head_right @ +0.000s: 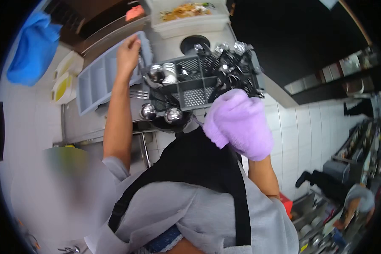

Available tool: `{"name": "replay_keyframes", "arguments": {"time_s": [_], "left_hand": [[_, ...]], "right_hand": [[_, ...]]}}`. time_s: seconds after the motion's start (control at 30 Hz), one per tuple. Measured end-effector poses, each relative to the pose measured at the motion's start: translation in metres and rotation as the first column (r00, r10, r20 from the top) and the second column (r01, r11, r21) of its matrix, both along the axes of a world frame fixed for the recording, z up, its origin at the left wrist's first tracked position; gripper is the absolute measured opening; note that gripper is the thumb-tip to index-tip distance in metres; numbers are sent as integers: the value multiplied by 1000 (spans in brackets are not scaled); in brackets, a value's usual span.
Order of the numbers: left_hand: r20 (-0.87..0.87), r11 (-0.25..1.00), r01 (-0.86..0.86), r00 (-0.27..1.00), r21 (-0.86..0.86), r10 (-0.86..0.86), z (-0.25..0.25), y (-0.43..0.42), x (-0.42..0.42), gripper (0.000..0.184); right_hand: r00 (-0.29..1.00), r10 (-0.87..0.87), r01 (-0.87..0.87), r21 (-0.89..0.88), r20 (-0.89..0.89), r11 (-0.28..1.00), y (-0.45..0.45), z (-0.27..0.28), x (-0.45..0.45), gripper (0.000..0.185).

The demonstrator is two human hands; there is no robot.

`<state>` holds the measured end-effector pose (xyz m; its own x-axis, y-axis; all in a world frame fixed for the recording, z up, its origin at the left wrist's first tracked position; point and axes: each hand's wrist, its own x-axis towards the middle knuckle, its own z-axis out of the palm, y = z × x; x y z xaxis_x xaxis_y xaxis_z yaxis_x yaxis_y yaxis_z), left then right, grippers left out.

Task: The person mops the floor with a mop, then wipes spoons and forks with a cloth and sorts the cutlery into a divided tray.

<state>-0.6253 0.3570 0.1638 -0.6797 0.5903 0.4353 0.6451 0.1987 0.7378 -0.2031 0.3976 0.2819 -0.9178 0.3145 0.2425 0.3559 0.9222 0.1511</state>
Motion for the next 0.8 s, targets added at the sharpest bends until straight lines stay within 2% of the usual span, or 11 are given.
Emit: {"name": "replay_keyframes", "arguments": {"time_s": [0.07, 0.17, 0.2, 0.3, 0.43, 0.6, 0.63, 0.67, 0.73, 0.77, 0.8], "left_hand": [[148, 929, 348, 919, 126, -365, 99, -20, 121, 30], [-93, 762, 646, 757, -38, -646, 182, -61, 234, 28], [-273, 629, 777, 598, -34, -753, 189, -64, 247, 30], [-462, 462, 864, 333, -199, -822, 202, -73, 281, 28], [-545, 405, 872, 206, -276, -813, 206, -79, 301, 25], [-555, 416, 876, 225, -243, -800, 207, -86, 308, 24], [-572, 450, 860, 249, -241, -782, 212, -91, 301, 24], [-593, 507, 825, 284, -250, -754, 219, -94, 294, 24], [-605, 738, 613, 483, -282, -633, 226, -105, 275, 25], [-528, 835, 461, 649, -300, -547, 214, -105, 265, 25], [-69, 783, 614, 781, -101, -621, 186, -71, 256, 23]], "right_hand": [[984, -165, 165, -3, 70, 986, 0, 5, 2, 39], [964, -260, 264, -91, 59, 960, 13, -9, -1, 38], [964, -263, 264, -137, 24, 955, 19, -16, -1, 38], [967, -252, 236, -245, -37, 940, 30, -36, -4, 37], [967, -244, 206, -335, -76, 920, 28, -49, -3, 36], [980, -199, 157, -537, -20, 829, 23, -36, 5, 36], [973, -227, 219, -507, 47, 833, 25, -39, 1, 36], [939, -317, 344, -310, 134, 886, 30, -39, 4, 35], [940, -299, 236, -323, -162, 917, 33, -49, 16, 31], [914, -294, 195, -335, -279, 922, 35, -53, 21, 29], [897, -309, 196, -341, -317, 919, 36, -56, 27, 27]]}}
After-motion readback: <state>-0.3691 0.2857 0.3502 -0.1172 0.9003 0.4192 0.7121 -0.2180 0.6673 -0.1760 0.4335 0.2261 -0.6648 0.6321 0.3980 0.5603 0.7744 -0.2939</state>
